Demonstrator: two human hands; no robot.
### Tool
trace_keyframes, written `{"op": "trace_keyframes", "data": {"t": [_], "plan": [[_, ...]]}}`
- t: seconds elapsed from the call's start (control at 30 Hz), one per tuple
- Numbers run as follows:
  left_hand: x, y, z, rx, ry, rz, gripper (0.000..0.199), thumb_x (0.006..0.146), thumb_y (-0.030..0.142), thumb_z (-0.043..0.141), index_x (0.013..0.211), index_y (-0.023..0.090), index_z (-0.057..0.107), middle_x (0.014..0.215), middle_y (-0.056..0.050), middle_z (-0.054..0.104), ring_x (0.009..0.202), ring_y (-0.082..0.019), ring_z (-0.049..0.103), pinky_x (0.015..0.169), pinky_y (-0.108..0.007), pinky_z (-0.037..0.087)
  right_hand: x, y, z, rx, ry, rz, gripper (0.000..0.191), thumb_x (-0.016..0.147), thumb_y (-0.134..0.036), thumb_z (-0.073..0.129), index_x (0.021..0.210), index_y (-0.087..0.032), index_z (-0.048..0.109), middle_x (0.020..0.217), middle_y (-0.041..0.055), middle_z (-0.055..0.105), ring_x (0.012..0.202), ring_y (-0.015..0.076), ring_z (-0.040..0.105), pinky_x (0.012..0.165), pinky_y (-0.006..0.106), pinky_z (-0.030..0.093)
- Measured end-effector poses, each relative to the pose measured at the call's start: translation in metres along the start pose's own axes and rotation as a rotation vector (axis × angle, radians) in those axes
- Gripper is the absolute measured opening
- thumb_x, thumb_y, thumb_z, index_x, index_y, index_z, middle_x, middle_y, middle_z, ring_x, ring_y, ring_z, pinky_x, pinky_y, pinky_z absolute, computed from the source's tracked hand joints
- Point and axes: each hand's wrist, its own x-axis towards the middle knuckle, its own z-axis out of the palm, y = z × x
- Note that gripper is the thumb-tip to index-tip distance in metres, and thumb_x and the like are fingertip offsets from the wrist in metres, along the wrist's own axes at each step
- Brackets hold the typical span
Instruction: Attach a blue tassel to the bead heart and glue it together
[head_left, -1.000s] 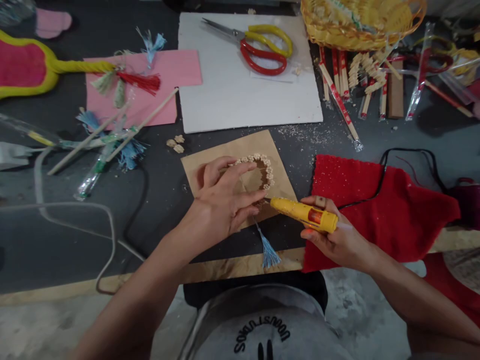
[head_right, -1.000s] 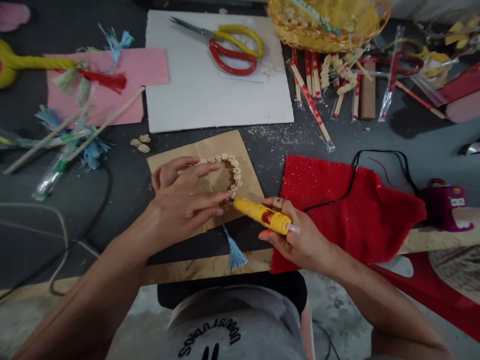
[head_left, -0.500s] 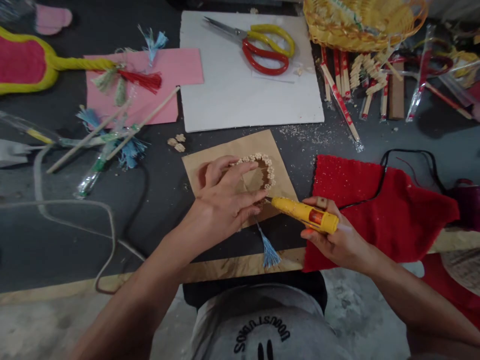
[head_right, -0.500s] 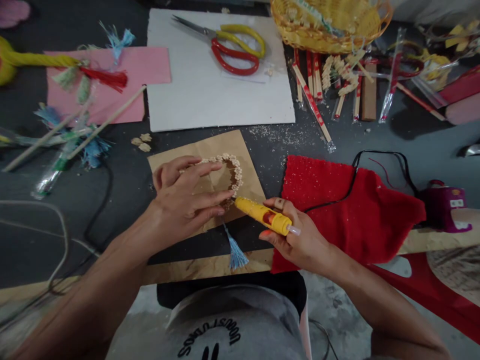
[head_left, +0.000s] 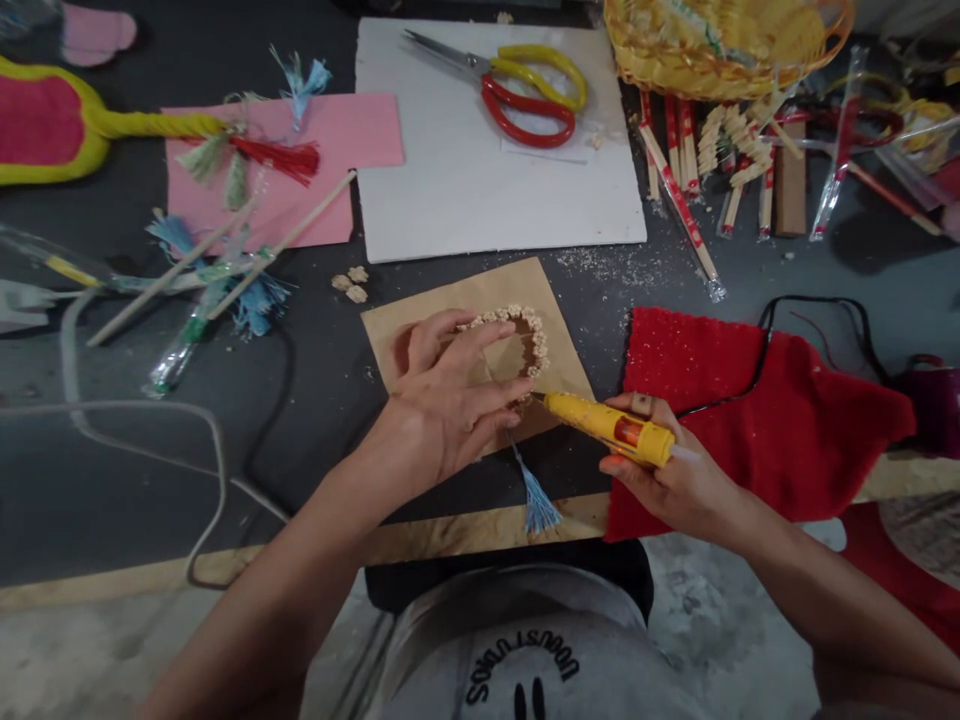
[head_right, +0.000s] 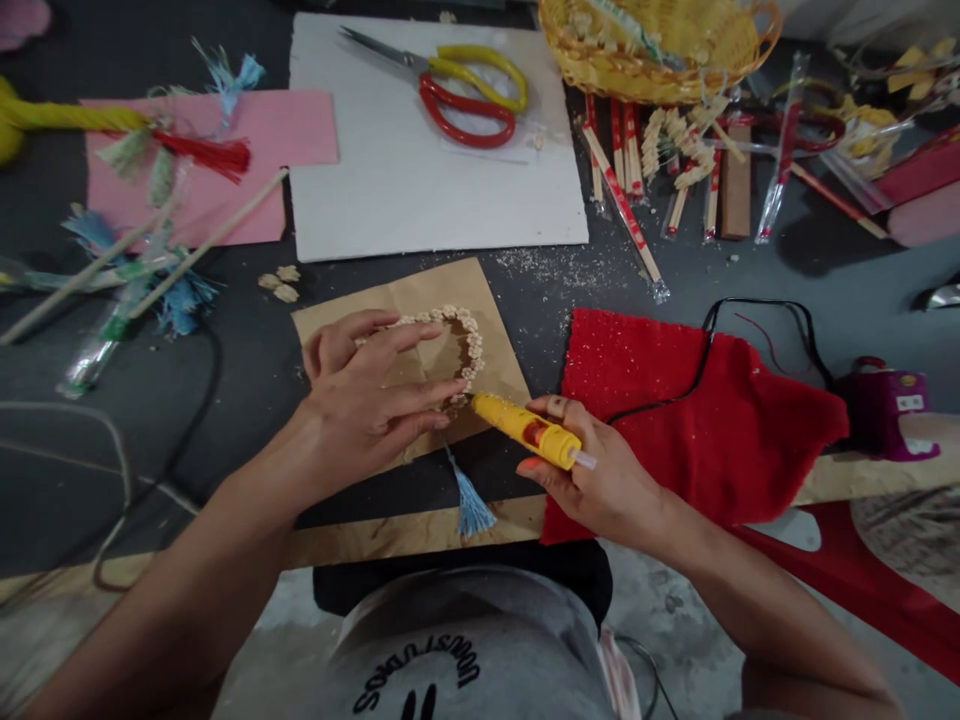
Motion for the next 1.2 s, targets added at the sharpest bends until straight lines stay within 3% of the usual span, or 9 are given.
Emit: {"op": "trace_keyframes", "data": {"t": [0.2, 0.47, 0.73, 0.9, 1.2], "plan": [[0.0, -0.001, -0.001, 0.005, 0.022, 0.027, 0.021, 0.097, 0.038, 0.059, 0.11, 0.038, 0.076, 0.148, 0.0, 0.05, 0.14, -0.033, 0.037, 0.115, -0.056, 0.03, -0.001, 0.0, -0.001, 0.07, 0.015, 0.09, 0.027, 0.099, -0.033, 0.056, 0.123, -0.022, 0.051, 0.118, 0.0133, 0.062, 0.111, 0.0266, 0.067, 0.089, 0.043, 0.062], [0.0, 0.001, -0.002, 0.009, 0.01, 0.01, 0.02, 0.096, 0.038, 0.06, 0.106, 0.04, 0.077, 0.149, 0.002, 0.05, 0.14, -0.036, 0.038, 0.114, -0.058, 0.031, 0.002, 0.001, -0.002, 0.068, 0.085, 0.064, 0.022, 0.101, -0.033, 0.051, 0.12, -0.023, 0.055, 0.117, 0.0126, 0.059, 0.118, 0.0275, 0.061, 0.099, 0.047, 0.057], [0.0, 0.003, -0.003, 0.009, -0.006, -0.022, 0.017, 0.094, 0.038, 0.062, 0.101, 0.038, 0.078, 0.148, 0.003, 0.053, 0.14, -0.035, 0.037, 0.116, -0.06, 0.028, 0.006, 0.002, 0.002, 0.111, 0.08, 0.07, 0.03, 0.101, -0.035, 0.051, 0.129, -0.026, 0.048, 0.123, 0.0113, 0.056, 0.118, 0.0257, 0.062, 0.097, 0.044, 0.061], [0.0, 0.002, -0.001, -0.034, 0.016, -0.011, 0.019, 0.096, 0.036, 0.06, 0.098, 0.037, 0.079, 0.149, 0.0, 0.05, 0.14, -0.036, 0.038, 0.113, -0.059, 0.034, 0.007, 0.003, 0.001, 0.083, 0.057, 0.04, 0.031, 0.1, -0.035, 0.052, 0.129, -0.023, 0.048, 0.123, 0.0137, 0.057, 0.116, 0.0276, 0.063, 0.093, 0.046, 0.06], [-0.001, 0.003, -0.001, -0.052, 0.014, -0.026, 0.019, 0.095, 0.038, 0.06, 0.1, 0.039, 0.078, 0.149, 0.002, 0.051, 0.139, -0.036, 0.04, 0.114, -0.061, 0.032, 0.009, 0.002, 0.0, 0.075, 0.057, 0.048, 0.03, 0.1, -0.035, 0.054, 0.127, -0.023, 0.048, 0.123, 0.0127, 0.055, 0.114, 0.0255, 0.062, 0.09, 0.04, 0.06]]}}
